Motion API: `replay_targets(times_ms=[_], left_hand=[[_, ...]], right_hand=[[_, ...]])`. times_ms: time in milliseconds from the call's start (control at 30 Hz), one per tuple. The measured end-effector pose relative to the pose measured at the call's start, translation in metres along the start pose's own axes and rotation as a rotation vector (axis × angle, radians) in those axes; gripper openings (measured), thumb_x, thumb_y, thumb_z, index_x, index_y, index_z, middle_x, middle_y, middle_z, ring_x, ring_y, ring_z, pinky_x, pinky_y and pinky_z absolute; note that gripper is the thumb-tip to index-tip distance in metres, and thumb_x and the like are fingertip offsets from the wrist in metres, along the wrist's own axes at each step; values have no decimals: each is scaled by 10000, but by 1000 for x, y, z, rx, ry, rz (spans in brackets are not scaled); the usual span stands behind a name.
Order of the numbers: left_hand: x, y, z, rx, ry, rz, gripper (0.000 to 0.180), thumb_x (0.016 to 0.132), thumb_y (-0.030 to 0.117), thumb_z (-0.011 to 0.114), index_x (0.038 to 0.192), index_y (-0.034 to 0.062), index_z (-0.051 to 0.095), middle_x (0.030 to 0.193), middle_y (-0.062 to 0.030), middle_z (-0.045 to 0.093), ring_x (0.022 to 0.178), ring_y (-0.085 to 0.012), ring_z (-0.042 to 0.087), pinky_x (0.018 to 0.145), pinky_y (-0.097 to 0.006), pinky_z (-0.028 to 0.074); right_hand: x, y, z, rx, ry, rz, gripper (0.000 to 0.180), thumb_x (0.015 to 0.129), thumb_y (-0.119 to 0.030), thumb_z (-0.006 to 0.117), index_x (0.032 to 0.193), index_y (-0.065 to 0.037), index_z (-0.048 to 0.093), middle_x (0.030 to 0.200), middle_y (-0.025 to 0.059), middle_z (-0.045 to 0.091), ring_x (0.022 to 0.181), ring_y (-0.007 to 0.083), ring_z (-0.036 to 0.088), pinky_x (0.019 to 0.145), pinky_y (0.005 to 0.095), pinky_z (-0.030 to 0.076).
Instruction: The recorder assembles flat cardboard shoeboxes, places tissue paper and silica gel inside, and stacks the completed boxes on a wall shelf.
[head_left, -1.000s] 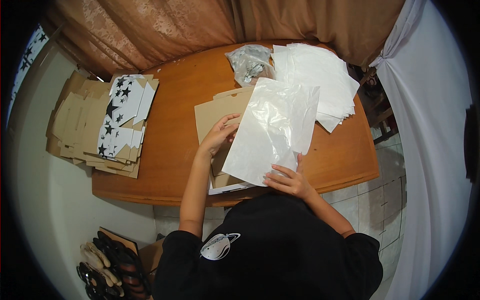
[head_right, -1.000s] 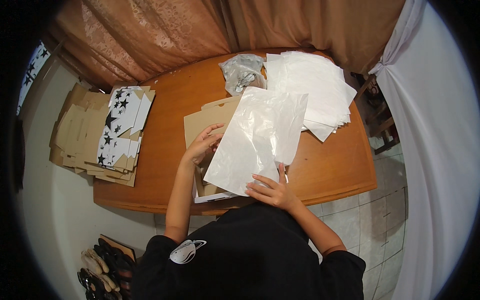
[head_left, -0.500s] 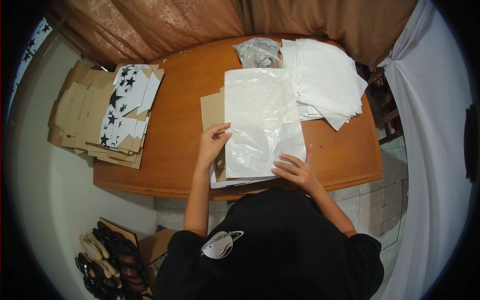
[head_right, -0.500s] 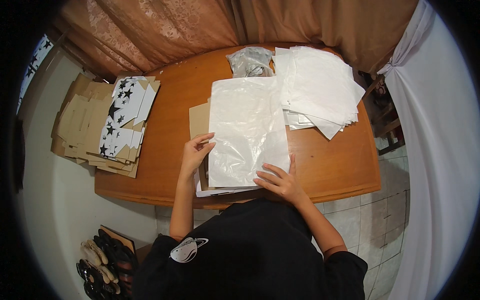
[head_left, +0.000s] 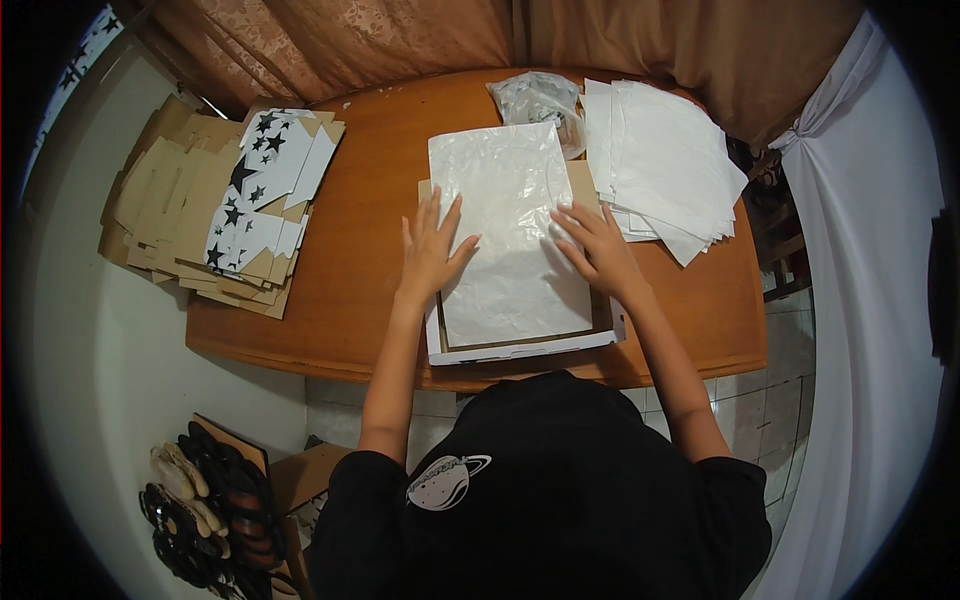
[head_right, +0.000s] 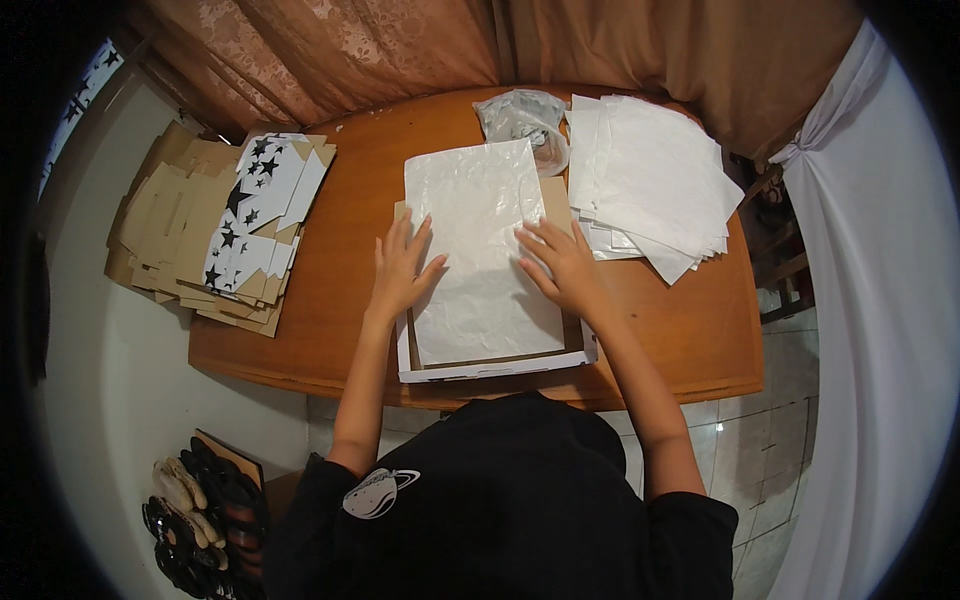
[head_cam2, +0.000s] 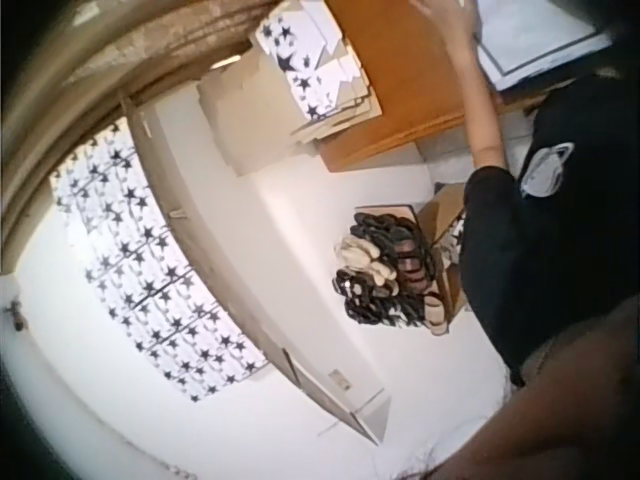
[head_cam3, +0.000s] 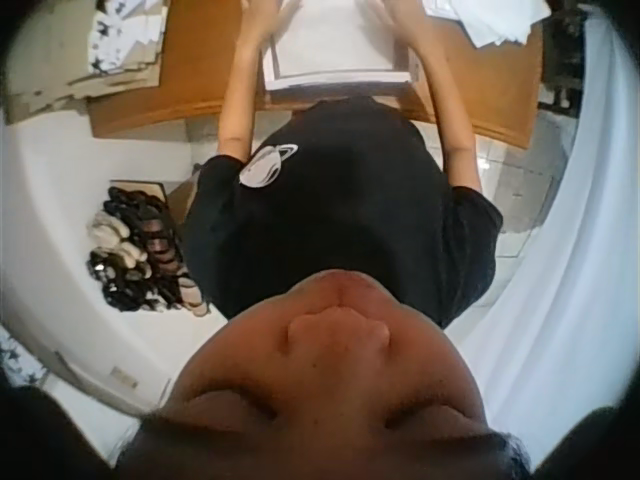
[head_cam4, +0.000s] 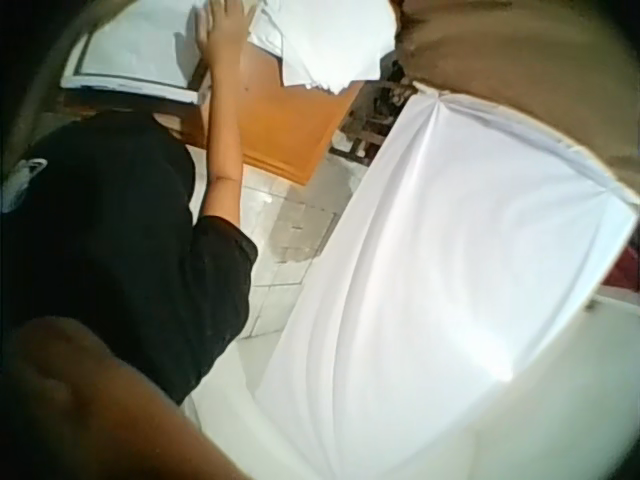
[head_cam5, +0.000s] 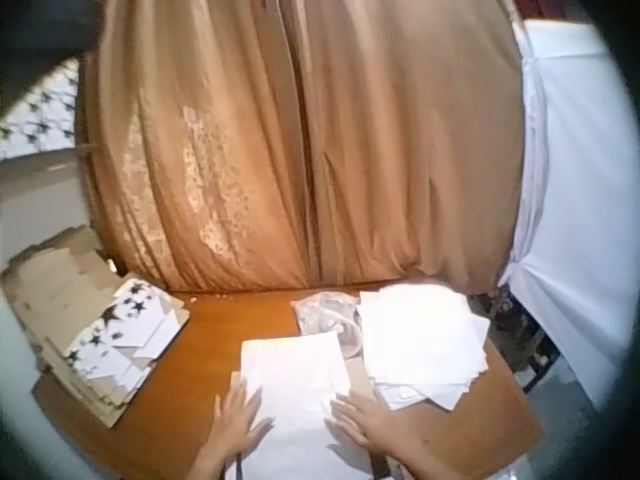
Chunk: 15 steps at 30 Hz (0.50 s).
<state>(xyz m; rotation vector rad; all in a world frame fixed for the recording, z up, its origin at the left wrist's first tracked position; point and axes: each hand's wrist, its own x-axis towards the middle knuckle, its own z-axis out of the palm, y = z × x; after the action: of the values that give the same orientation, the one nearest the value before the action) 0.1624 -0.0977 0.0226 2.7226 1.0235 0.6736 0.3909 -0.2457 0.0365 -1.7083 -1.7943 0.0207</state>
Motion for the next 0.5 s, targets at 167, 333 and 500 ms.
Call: replay_targets(times_ms=[167,333,500], left_hand=[[4,-5,26,100,-261,4,662,879,545,357,1402,158,238,1464,-164,138,1343,-352,140,988,-668,7],[-10,5,23,176,-372,20,633,890,553,313,1412,210,209,1472,-138,125,1345,-346,139,980,-676,3],[-23,13,19,226,-355,62,641,880,545,350,1413,225,201,1470,-138,132,1344,-350,138,976,-684,40]], right_hand=[[17,20,29,-387,-308,60,571,900,-431,407,1364,-115,304,1431,82,272,1321,319,231,1004,655,66],[-5,28,28,-438,-380,78,584,893,-456,400,1367,-128,305,1442,33,264,1315,336,242,970,703,78],[-14,23,16,-504,-395,71,563,886,-419,435,1370,-160,305,1441,0,267,1313,331,248,959,715,85]])
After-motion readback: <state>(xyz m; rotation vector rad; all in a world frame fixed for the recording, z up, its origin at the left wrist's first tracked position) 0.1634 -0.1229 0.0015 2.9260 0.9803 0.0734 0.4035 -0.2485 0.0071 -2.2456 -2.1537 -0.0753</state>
